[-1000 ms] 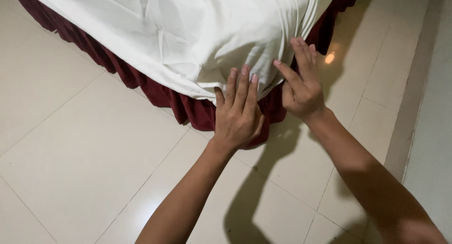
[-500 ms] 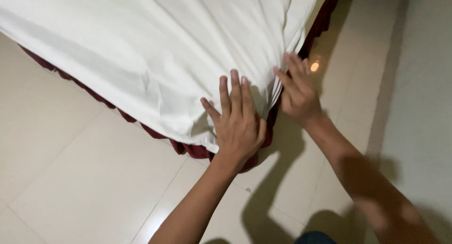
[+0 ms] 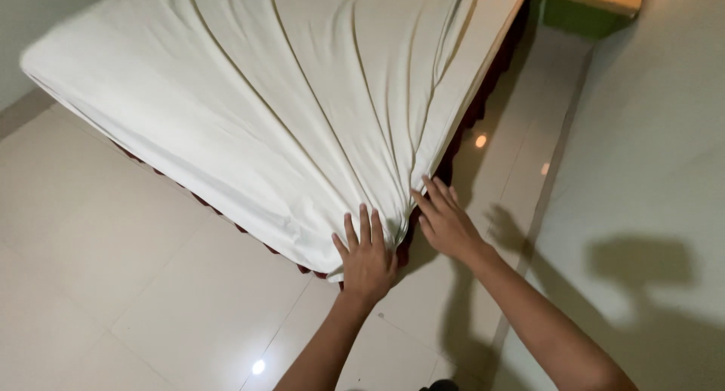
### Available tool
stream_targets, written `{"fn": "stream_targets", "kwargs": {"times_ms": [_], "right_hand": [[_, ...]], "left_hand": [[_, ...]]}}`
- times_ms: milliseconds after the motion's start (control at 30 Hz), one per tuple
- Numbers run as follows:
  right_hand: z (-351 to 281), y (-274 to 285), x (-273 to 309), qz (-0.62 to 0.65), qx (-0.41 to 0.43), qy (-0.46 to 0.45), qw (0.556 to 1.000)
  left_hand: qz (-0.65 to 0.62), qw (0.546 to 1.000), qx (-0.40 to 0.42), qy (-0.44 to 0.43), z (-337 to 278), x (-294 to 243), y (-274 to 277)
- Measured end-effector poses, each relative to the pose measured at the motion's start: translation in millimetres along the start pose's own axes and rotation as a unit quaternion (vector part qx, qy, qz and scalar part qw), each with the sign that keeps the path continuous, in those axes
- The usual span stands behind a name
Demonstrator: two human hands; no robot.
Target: The person spreads a white fitted sheet over a mattress, smoothing the fabric and tucking the edges under the mattress. They work around the perimeter of the bed, ensuring the sheet is tight and wrinkle-free.
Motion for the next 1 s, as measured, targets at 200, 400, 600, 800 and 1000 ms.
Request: {"fn": "stream_targets", "kwargs": {"times_ms": [200,400,600,800,1000], "right_hand": [[-1.6,91.8,10.6,-0.004,0.071,0.0,0.997],[-0.6,162.8,13.0,-0.02,0.091,0.007,0.996],[14.5,195.0,11.1,-0.046,0.082,0.055,0.994],[44.2,202.5,8.3,-0.032,0.054,0.073,0.995],[76.9,195.1,-15.6,-0.032,0.054,0.097,0.993]], "left_hand": [[-0.015,0.996,0.065,0.052,-3.0,-64.0,78.1],[-0.007,0.999,0.044,0.029,2.1,-122.0,122.0],[0.029,0.998,0.027,0.043,18.8,-141.0,142.1],[0.008,0.998,0.009,0.064,46.4,-140.8,145.7],[-0.011,0.995,0.025,0.099,86.0,-136.8,141.5]]}}
Point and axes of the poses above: each hand's wrist, its own z-axis towards the middle knuckle, its own y-axis out of the back of the hand, x = y × z, the point moved 5 cm from there along z, towards the middle knuckle, and after that the axes turned 1 degree about y, right-handed, at the moved point
